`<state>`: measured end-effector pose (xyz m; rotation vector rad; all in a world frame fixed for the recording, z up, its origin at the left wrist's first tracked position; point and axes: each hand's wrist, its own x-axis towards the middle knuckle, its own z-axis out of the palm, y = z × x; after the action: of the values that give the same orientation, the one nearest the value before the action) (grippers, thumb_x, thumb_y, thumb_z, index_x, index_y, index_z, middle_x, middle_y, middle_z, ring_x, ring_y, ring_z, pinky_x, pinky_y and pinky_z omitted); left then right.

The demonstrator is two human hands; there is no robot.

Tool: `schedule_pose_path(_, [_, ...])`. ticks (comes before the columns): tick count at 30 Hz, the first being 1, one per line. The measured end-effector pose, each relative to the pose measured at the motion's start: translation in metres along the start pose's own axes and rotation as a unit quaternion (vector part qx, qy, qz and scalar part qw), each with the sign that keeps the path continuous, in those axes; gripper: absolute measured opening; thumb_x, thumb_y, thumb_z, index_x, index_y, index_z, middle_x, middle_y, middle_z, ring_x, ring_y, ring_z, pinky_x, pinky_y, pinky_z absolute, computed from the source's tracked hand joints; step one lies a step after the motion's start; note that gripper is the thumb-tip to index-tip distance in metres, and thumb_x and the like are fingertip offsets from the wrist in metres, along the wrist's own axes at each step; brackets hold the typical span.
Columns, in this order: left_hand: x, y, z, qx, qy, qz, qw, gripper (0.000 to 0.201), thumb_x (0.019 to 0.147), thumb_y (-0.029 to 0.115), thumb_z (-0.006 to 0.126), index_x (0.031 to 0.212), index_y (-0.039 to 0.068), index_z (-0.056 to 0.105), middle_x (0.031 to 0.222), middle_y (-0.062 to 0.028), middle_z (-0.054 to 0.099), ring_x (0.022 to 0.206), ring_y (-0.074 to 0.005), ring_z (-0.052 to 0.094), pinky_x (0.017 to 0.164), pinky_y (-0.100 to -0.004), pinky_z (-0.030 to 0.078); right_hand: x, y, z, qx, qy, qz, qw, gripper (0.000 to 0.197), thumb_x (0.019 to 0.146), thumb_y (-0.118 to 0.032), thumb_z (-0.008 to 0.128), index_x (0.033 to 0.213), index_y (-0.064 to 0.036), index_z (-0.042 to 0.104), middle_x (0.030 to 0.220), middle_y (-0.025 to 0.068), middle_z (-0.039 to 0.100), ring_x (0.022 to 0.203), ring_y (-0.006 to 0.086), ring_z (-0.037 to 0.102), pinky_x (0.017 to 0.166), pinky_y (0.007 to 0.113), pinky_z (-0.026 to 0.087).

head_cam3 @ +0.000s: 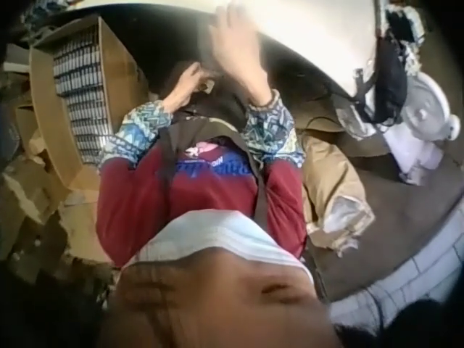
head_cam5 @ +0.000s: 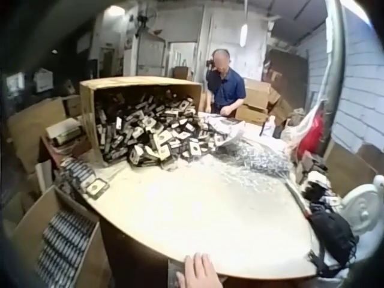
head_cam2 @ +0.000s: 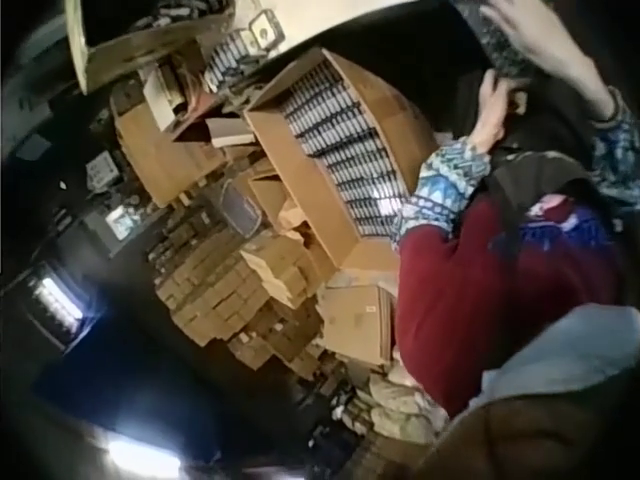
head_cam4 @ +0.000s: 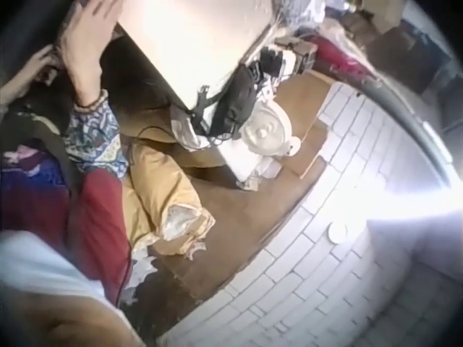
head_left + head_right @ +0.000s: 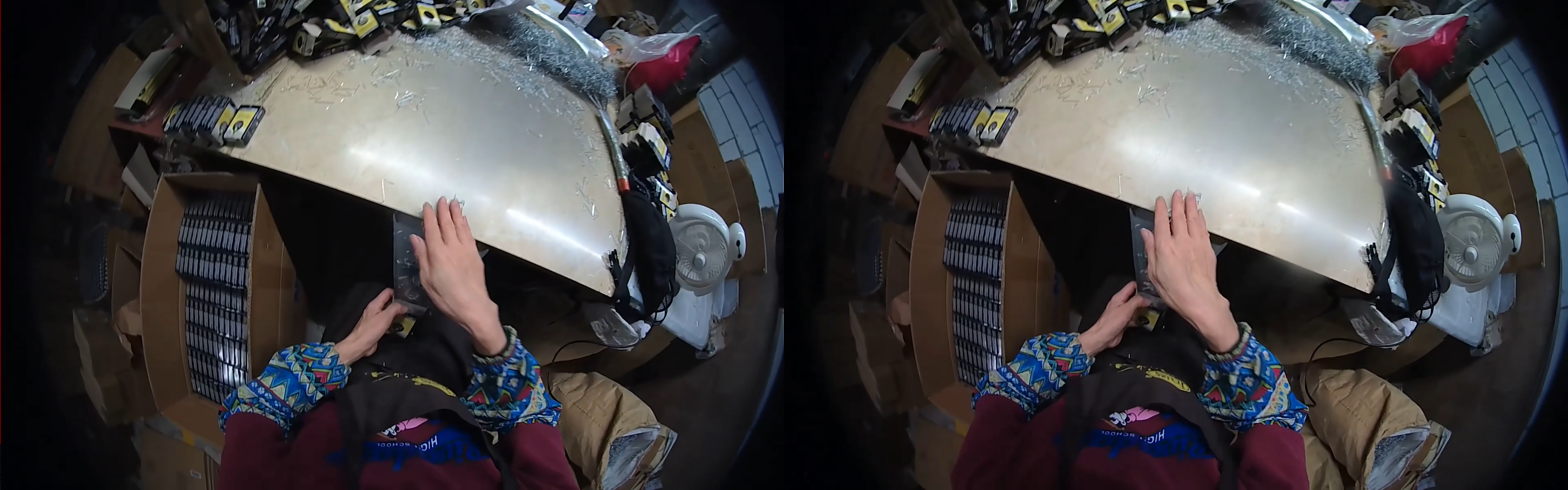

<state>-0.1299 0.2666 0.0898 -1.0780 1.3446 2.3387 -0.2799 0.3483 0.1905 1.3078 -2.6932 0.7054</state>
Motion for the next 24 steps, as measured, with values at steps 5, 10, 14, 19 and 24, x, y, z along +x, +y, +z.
schedule_pose_path(5, [0.001, -0.007, -0.004, -0.023, -0.026, 0.017, 0.999, 0.038, 0.085, 0.016, 0.061, 0.120, 0.005, 0.050, 0.099, -0.0029, 0.058, 0.088, -0.0109, 0.053, 0.073, -0.0245, 0.044, -0.008, 0.003, -0.056, 0.329, -0.013, 0.072, 0.941, 0.028, 0.095, -0.005, 0.054, 0.121, -0.0013, 0.063, 0.112, 0.0192, 0.065, 0.102, 0.0312, 0.063, 0.091, 0.034, 0.049])
schedule_pose_path(10, [-0.005, -0.012, 0.010, 0.270, 0.024, 0.163, 0.948, 0.073, 0.073, 0.023, 0.077, 0.129, 0.001, 0.035, 0.113, -0.0184, 0.057, 0.107, -0.0314, 0.057, 0.090, -0.0392, 0.045, -0.030, 0.018, -0.012, 0.180, -0.051, -0.017, 0.982, 0.027, 0.076, 0.006, 0.055, 0.100, -0.0003, 0.065, 0.099, 0.0130, 0.061, 0.093, 0.0303, 0.057, 0.080, 0.037, 0.048])
schedule_pose_path(14, [-0.001, -0.018, 0.013, 0.337, 0.083, 0.227, 0.910, 0.068, 0.073, 0.021, 0.078, 0.124, 0.001, 0.037, 0.112, -0.0253, 0.057, 0.106, -0.0433, 0.057, 0.086, -0.0460, 0.048, -0.073, 0.007, 0.028, 0.139, -0.142, -0.081, 0.977, 0.029, 0.078, 0.002, 0.058, 0.107, -0.0005, 0.064, 0.108, 0.0163, 0.059, 0.097, 0.0342, 0.059, 0.082, 0.039, 0.051])
schedule_pose_path(19, [0.004, -0.027, -0.002, 0.399, 0.096, 0.269, 0.871, 0.056, 0.077, 0.015, 0.071, 0.121, 0.001, 0.040, 0.105, -0.0249, 0.060, 0.099, -0.0436, 0.060, 0.080, -0.0479, 0.050, -0.085, 0.005, 0.026, 0.238, -0.237, -0.076, 0.939, 0.031, 0.082, -0.001, 0.059, 0.113, 0.0016, 0.063, 0.121, 0.0197, 0.059, 0.106, 0.0370, 0.060, 0.087, 0.040, 0.053])
schedule_pose_path(24, [-0.016, -0.014, -0.026, 0.380, 0.117, 0.294, 0.869, 0.062, 0.078, 0.027, 0.077, 0.125, 0.003, 0.045, 0.106, -0.0200, 0.062, 0.096, -0.0367, 0.064, 0.081, -0.0404, 0.052, -0.068, 0.017, -0.002, 0.375, -0.181, 0.014, 0.909, 0.026, 0.091, -0.008, 0.062, 0.116, 0.0002, 0.064, 0.109, 0.0172, 0.067, 0.094, 0.0276, 0.068, 0.081, 0.032, 0.054])
